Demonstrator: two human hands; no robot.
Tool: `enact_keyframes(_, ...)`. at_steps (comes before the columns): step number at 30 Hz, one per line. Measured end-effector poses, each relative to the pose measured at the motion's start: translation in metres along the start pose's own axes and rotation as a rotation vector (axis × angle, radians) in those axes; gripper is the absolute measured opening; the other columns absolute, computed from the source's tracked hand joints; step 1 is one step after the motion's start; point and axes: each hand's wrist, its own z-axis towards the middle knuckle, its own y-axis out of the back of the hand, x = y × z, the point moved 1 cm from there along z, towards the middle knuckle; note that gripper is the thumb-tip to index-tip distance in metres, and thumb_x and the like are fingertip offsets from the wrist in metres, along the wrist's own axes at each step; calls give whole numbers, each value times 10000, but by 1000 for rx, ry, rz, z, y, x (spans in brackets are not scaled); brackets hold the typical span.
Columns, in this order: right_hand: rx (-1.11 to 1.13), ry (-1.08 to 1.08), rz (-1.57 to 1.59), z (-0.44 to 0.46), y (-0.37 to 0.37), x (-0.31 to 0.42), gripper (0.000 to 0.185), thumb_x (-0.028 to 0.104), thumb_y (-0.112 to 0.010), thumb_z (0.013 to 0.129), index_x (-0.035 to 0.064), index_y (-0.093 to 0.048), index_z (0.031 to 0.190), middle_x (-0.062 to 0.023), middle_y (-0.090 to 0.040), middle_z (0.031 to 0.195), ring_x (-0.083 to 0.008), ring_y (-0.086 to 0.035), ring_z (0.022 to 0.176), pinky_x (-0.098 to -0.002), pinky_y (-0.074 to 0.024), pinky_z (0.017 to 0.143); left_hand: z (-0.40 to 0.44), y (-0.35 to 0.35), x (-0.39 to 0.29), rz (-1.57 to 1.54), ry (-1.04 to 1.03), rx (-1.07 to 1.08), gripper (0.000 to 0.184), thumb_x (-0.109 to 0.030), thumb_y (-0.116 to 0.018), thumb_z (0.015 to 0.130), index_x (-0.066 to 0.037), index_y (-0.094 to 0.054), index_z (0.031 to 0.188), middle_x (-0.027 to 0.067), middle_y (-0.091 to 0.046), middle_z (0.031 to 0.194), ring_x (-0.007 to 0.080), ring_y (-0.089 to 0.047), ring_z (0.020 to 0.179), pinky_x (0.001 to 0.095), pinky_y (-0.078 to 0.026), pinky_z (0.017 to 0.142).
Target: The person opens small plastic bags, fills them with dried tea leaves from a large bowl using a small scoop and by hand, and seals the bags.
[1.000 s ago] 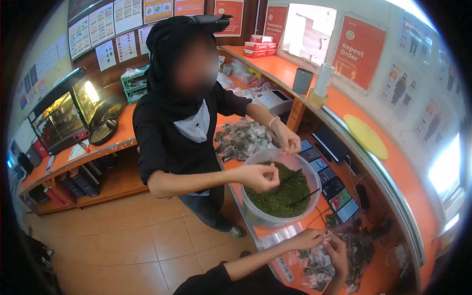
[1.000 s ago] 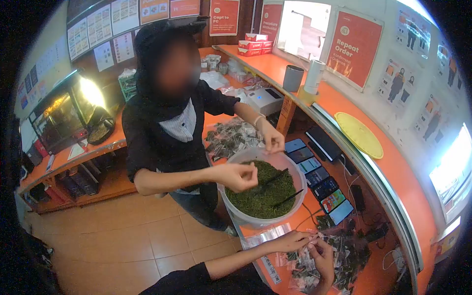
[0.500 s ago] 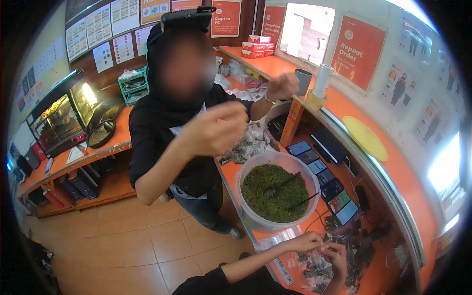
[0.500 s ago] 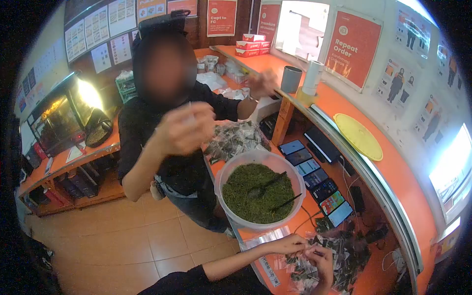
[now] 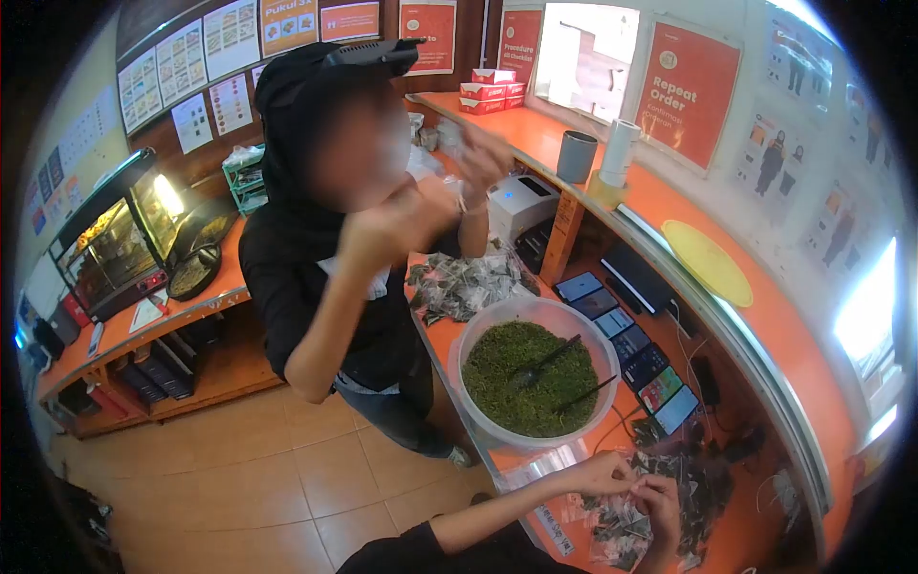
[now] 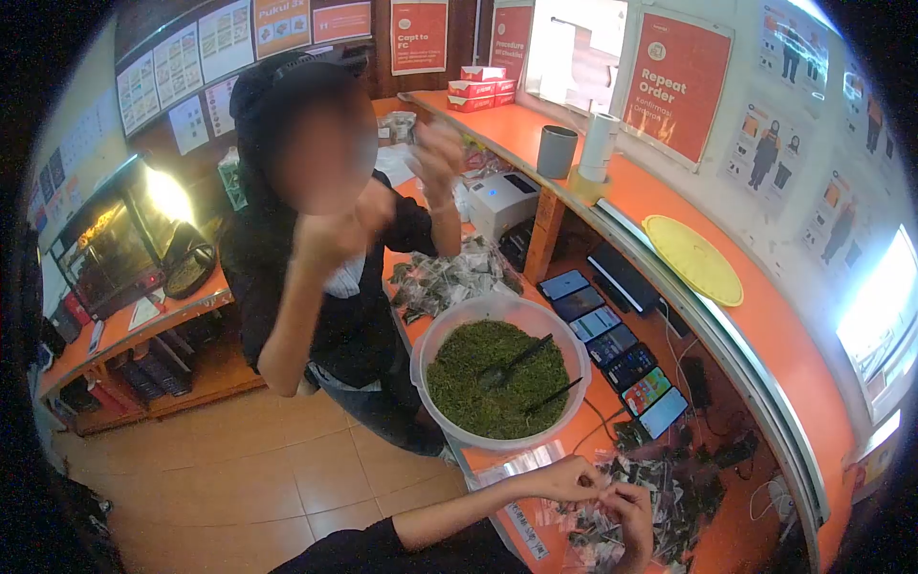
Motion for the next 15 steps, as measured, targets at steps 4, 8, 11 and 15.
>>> enact_keyframes(4,-175,195,-291,2,-23,14,132,81,-620,860,-7,-596,765,-5,-577,650,-41,-479,581,-207,-318,503,-3,-10,-7,382,-117,-353,311,-223,-570,968,21,-643,791,116,-641,632,179,-684,624,331,-509,549)
enact_keyframes(8,-138,380,-296,9,-19,1,140,88,-612,879,4,-567,777,8,-574,682,-36,-474,607,-207,-335,514,-10,-7,-23,183,-131,-391,325,-236,-584,947,26,-625,760,136,-646,641,212,-685,618,357,-501,555)
enact_keyframes(11,-121,312,-232,7,-19,4,136,70,-599,875,10,-566,757,29,-555,663,-49,-469,587,-227,-346,508,-14,-5,-26,15,-40,-283,330,-233,-592,918,43,-611,737,183,-632,633,276,-661,570,390,-493,549)
enact_keyframes(15,-323,357,-400,22,-15,-15,160,126,-640,808,0,-586,726,-6,-486,564,-58,-444,536,-271,-330,482,-17,0,-30,429,46,-327,303,-226,-633,837,48,-606,712,245,-599,626,335,-646,566,416,-495,547)
